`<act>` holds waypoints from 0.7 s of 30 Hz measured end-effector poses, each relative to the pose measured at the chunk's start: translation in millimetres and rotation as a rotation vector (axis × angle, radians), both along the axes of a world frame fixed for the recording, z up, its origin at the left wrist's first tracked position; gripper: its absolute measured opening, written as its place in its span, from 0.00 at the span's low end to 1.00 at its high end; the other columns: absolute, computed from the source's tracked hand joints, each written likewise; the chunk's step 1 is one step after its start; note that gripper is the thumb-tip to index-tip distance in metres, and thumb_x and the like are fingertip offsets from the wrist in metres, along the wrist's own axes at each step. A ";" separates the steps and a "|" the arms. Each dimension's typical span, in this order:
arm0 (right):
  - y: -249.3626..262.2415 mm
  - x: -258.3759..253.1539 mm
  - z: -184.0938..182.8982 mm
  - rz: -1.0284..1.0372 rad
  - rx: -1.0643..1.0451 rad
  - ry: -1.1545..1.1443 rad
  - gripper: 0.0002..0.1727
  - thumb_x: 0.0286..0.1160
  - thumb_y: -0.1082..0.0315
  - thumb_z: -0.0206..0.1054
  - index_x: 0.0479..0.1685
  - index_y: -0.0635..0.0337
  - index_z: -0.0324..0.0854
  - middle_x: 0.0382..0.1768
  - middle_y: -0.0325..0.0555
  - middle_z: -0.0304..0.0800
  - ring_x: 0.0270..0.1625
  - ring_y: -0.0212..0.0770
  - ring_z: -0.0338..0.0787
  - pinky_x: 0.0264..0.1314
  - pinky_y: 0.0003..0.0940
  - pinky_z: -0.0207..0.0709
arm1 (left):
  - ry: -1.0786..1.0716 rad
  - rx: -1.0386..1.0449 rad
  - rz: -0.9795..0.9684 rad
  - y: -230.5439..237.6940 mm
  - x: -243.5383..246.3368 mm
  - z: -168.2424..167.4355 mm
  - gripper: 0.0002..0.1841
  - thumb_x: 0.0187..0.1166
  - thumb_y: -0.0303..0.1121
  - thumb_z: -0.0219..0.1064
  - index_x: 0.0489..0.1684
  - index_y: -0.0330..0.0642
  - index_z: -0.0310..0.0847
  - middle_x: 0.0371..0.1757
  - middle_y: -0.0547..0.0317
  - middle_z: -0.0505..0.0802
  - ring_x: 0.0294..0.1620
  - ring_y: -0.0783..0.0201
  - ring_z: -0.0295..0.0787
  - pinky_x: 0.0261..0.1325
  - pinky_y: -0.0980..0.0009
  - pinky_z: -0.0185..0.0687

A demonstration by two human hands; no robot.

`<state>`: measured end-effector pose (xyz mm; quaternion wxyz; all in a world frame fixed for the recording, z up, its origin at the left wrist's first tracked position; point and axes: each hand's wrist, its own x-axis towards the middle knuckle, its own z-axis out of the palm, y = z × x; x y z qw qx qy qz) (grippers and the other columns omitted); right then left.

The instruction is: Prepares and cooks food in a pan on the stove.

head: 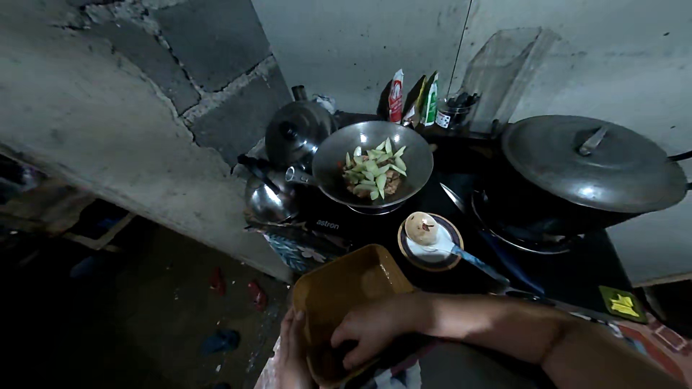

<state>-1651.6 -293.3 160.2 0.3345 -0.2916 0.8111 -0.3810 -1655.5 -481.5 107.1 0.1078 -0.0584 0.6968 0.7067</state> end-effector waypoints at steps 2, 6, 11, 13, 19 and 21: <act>1.1 -1.4 -0.4 -0.006 -0.083 -0.066 0.16 0.86 0.69 0.63 0.64 0.72 0.82 0.54 0.69 0.88 0.61 0.61 0.87 0.66 0.60 0.76 | -0.045 0.009 0.026 -1.5 1.6 1.3 0.25 0.92 0.41 0.47 0.80 0.34 0.63 0.62 0.54 0.86 0.56 0.74 0.87 0.61 0.71 0.85; 4.7 -0.8 -5.6 -0.030 -0.271 -0.146 0.16 0.86 0.70 0.63 0.65 0.70 0.83 0.55 0.62 0.90 0.57 0.50 0.90 0.64 0.49 0.80 | -0.050 -0.026 0.044 -7.4 2.2 1.2 0.25 0.93 0.44 0.45 0.77 0.33 0.66 0.55 0.57 0.89 0.51 0.75 0.88 0.58 0.72 0.86; 11.7 3.1 -9.0 -0.055 -0.381 -0.176 0.16 0.77 0.73 0.72 0.61 0.70 0.84 0.49 0.58 0.91 0.48 0.44 0.90 0.56 0.43 0.84 | -0.103 0.082 0.021 -19.1 6.0 -7.4 0.24 0.94 0.45 0.41 0.66 0.39 0.78 0.47 0.60 0.94 0.49 0.70 0.93 0.56 0.67 0.91; 14.3 2.8 -10.5 -0.074 -0.396 -0.146 0.15 0.74 0.75 0.73 0.58 0.70 0.85 0.45 0.57 0.91 0.44 0.43 0.89 0.51 0.42 0.83 | -0.135 0.102 0.011 -19.6 9.7 -10.1 0.24 0.94 0.46 0.41 0.69 0.39 0.76 0.49 0.60 0.94 0.51 0.69 0.93 0.56 0.66 0.91; 66.7 -24.6 42.3 -0.379 -0.322 0.116 0.12 0.75 0.74 0.72 0.54 0.70 0.87 0.46 0.53 0.91 0.45 0.37 0.89 0.53 0.35 0.83 | -0.127 0.085 0.036 -14.9 17.1 -6.0 0.24 0.94 0.45 0.41 0.75 0.38 0.67 0.51 0.61 0.92 0.50 0.73 0.92 0.56 0.69 0.91; 97.0 -43.0 65.3 -0.579 -0.203 0.332 0.13 0.79 0.69 0.70 0.58 0.66 0.86 0.50 0.52 0.91 0.51 0.39 0.88 0.60 0.39 0.81 | -0.132 0.095 0.056 -13.5 18.9 -6.0 0.23 0.95 0.44 0.42 0.74 0.38 0.70 0.51 0.61 0.93 0.51 0.73 0.92 0.56 0.69 0.91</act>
